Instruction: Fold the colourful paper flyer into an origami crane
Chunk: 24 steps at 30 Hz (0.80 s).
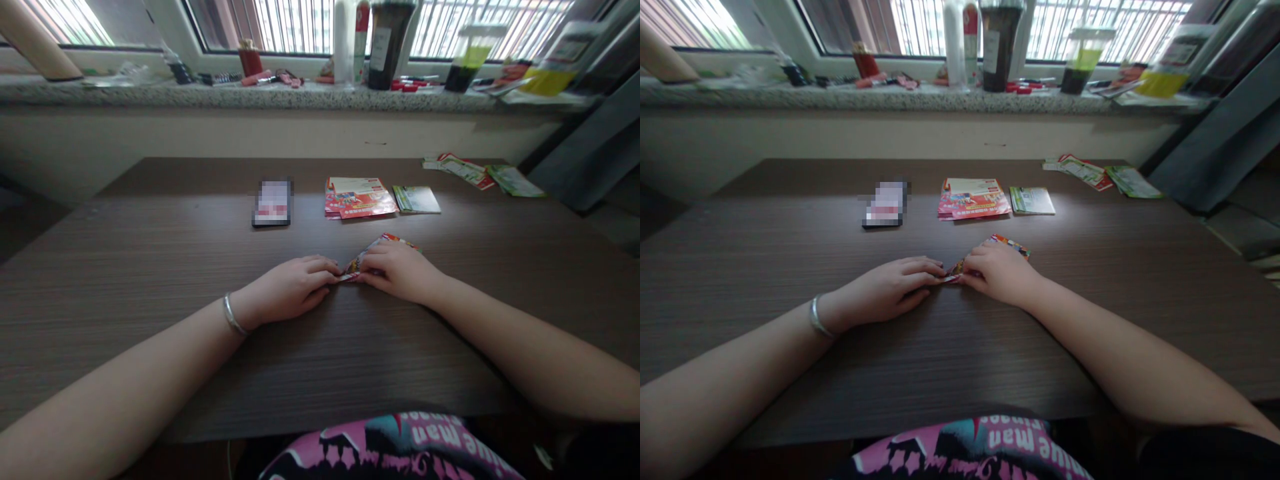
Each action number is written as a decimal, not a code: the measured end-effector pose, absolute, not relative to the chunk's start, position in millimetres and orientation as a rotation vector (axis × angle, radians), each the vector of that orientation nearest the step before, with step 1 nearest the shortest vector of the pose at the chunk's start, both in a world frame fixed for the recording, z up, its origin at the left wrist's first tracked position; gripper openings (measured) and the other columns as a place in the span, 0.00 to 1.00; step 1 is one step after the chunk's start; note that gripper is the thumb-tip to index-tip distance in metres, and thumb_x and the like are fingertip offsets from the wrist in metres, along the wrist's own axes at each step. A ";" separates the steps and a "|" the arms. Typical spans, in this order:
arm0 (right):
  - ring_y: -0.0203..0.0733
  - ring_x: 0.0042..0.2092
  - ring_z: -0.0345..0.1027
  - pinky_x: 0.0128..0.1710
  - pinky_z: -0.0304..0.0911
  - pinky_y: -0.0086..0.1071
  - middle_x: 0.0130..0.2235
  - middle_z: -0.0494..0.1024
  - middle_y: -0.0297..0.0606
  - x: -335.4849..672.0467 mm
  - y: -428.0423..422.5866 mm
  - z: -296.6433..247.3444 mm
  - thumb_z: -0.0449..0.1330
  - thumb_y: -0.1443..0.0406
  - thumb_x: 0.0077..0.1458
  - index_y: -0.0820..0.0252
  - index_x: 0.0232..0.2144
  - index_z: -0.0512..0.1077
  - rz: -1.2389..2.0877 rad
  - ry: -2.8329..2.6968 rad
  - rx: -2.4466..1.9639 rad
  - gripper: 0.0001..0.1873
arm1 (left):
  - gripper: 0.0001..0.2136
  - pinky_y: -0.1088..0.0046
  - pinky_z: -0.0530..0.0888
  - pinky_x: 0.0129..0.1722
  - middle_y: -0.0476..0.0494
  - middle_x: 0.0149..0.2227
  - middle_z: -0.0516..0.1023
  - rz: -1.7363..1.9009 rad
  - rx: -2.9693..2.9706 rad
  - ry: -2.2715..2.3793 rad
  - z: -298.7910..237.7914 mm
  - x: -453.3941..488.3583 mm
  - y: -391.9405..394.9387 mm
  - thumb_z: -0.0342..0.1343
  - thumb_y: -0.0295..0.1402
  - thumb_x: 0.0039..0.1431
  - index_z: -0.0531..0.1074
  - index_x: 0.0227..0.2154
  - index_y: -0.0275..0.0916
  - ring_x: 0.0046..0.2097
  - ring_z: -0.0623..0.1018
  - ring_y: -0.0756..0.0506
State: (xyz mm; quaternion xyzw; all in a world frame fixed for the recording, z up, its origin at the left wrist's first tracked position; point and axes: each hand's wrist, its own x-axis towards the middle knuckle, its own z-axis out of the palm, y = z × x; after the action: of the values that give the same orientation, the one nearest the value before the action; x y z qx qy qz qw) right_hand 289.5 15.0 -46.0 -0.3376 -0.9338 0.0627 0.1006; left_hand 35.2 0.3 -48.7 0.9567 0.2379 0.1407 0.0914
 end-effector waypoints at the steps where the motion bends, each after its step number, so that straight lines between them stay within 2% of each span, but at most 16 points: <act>1: 0.41 0.38 0.67 0.39 0.57 0.33 0.34 0.77 0.40 289.5 15.9 -46.1 0.54 0.55 0.63 0.60 0.33 0.75 0.203 -2.752 -1.024 0.16 | 0.12 0.66 0.73 0.53 0.40 0.49 0.76 0.412 2.864 0.701 -48.4 35.4 0.2 0.48 0.26 0.64 0.73 0.46 0.38 0.52 0.75 0.45; 5: 0.41 0.36 0.66 0.37 0.55 0.33 0.32 0.77 0.38 291.7 20.6 -47.3 0.59 0.54 0.59 0.58 0.31 0.75 0.192 -2.724 -1.120 0.14 | 0.11 0.67 0.76 0.48 0.41 0.46 0.78 0.376 2.977 0.721 -47.2 36.4 -1.3 0.46 0.28 0.65 0.73 0.42 0.36 0.47 0.78 0.45; 12: 0.42 0.35 0.68 0.34 0.54 0.32 0.32 0.78 0.37 290.7 23.4 -45.8 0.61 0.52 0.56 0.58 0.29 0.75 0.141 -2.735 -1.222 0.15 | 0.12 0.67 0.77 0.43 0.40 0.45 0.78 0.346 3.153 0.707 -46.6 41.3 -5.9 0.48 0.29 0.64 0.73 0.46 0.37 0.44 0.78 0.44; 18: 0.48 0.42 0.70 0.46 0.55 0.39 0.36 0.79 0.42 282.7 12.0 -43.0 0.55 0.55 0.62 0.61 0.33 0.75 -0.184 -2.804 -1.219 0.16 | 0.16 0.65 0.76 0.46 0.40 0.45 0.78 0.368 3.180 0.743 -47.0 46.8 -9.3 0.48 0.30 0.65 0.69 0.54 0.38 0.47 0.77 0.44; 24: 0.44 0.40 0.69 0.40 0.56 0.34 0.35 0.79 0.39 283.3 19.7 -47.5 0.59 0.58 0.59 0.59 0.31 0.73 0.082 -2.753 -1.266 0.11 | 0.17 0.63 0.76 0.49 0.40 0.46 0.77 0.281 3.173 0.719 -46.2 46.9 -9.5 0.47 0.29 0.65 0.69 0.55 0.36 0.49 0.75 0.42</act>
State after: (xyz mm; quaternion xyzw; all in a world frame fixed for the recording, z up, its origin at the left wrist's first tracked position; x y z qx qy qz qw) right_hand 283.3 19.7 -47.5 -0.4170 -0.9068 0.0271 0.0549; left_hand 46.9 -9.5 -46.2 0.9698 0.2196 0.0858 -0.0618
